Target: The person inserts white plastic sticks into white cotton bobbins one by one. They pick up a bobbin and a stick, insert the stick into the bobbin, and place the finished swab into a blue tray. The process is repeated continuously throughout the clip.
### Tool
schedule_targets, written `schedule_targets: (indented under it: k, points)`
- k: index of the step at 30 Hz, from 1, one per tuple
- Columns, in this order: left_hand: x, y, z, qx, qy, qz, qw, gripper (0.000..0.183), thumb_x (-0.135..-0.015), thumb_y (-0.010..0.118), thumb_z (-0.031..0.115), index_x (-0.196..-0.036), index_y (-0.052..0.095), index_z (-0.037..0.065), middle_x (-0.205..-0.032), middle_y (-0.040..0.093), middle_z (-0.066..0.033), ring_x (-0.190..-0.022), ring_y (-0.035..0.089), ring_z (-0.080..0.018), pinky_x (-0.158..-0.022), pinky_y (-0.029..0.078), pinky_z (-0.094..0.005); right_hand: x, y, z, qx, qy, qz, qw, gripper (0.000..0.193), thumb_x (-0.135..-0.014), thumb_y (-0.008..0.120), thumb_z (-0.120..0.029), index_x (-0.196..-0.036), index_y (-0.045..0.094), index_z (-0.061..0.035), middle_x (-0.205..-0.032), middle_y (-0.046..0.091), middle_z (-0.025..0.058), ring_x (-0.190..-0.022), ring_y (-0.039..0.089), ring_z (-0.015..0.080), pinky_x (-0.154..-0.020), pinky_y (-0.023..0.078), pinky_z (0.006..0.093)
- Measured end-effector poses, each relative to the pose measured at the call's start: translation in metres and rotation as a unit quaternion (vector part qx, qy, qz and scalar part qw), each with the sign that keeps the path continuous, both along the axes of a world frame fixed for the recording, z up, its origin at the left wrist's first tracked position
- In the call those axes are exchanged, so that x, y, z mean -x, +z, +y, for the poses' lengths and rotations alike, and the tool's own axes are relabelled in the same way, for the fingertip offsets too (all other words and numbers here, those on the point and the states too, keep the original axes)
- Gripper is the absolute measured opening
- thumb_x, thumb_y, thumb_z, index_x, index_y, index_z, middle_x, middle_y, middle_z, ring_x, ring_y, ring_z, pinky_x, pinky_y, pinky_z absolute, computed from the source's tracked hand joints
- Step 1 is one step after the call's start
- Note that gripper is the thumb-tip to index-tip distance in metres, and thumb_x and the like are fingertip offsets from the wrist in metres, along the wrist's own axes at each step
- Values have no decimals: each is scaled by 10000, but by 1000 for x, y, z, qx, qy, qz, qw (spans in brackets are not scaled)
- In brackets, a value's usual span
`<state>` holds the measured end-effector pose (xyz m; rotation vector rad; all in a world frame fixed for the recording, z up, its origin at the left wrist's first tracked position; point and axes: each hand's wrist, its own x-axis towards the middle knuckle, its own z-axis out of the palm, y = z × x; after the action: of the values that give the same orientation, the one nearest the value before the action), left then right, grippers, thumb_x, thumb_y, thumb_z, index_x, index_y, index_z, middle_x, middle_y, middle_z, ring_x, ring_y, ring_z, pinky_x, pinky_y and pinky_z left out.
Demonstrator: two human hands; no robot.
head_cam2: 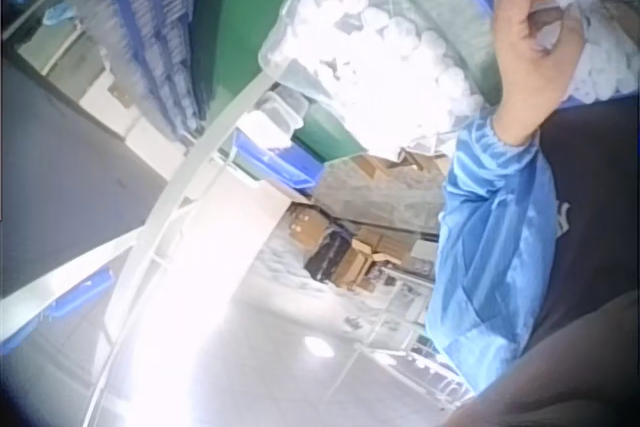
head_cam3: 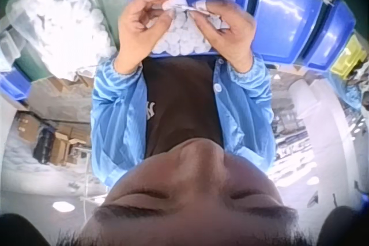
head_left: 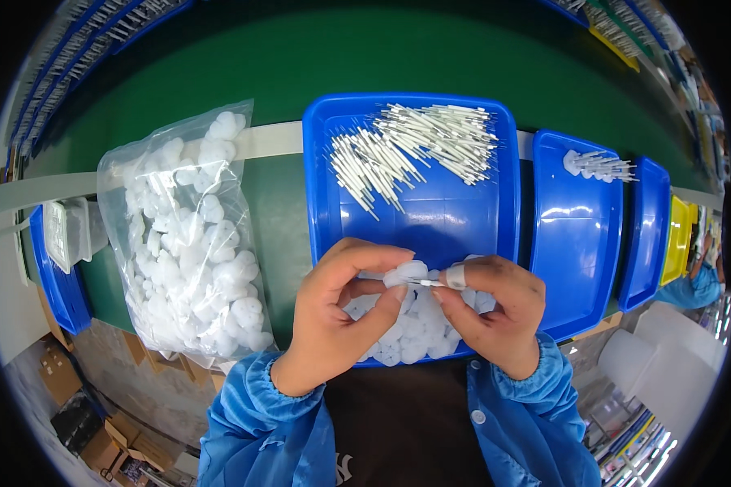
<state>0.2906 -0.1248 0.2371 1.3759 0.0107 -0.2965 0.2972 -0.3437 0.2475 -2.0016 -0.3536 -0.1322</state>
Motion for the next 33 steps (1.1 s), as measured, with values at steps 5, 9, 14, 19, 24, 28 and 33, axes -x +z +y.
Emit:
schedule_targets:
  k: [5,9,14,19,24,28,33]
  points:
    - [0,-4,-1,21,11,11,1000,423,-974,708,-130,-1377,713,-2,-1266,612,-87,-1158,714,-164,-967,650,-270,5,6,-4,88,-6,2,996,271,-784,936,-48,-1033,827,-56,-744,744,49,-623,713,191,-596,554,302]
    - [0,-4,-2,31,36,15,999,426,-973,713,-131,-1376,724,7,-1298,593,-100,-1173,714,-172,-955,658,-272,6,2,-4,77,-17,16,997,264,-795,935,-66,-1034,825,-57,-694,712,36,-577,674,172,-558,525,295]
    - [-1,-4,-1,-96,27,-78,992,425,-943,724,-144,-1334,764,19,-1288,610,-110,-1184,729,-207,-927,666,-288,5,4,2,75,-28,27,996,232,-823,934,-90,-1023,821,-60,-644,677,33,-523,644,167,-507,481,291]
    - [-3,-7,-3,-119,41,-112,986,461,-909,734,-148,-1326,786,41,-1274,724,-149,-1131,754,-214,-887,670,-310,2,1,7,56,-19,80,995,185,-877,914,-116,-1001,801,-38,-619,660,52,-490,634,174,-481,454,296]
    - [-1,-7,-2,-149,5,-84,985,463,-890,760,-128,-1318,797,46,-1137,816,-148,-941,792,-195,-830,649,-312,-3,7,6,-66,6,326,943,138,-926,877,-120,-988,790,-32,-646,679,76,-513,654,185,-500,473,298]
    - [-2,-5,4,-226,-19,-157,961,464,-900,761,-139,-1337,783,14,-1163,833,-164,-953,797,-196,-833,626,-291,-5,-4,11,31,-11,120,992,109,-906,866,-108,-971,792,-63,-692,682,29,-563,643,176,-549,453,310]
    - [2,-7,-1,-286,26,-213,934,490,-837,799,-126,-1298,810,37,-1045,834,-151,-868,804,-244,-798,629,-332,-4,-3,17,287,-13,-160,944,149,-828,862,-144,-956,789,-124,-703,600,-50,-575,558,134,-595,355,340]
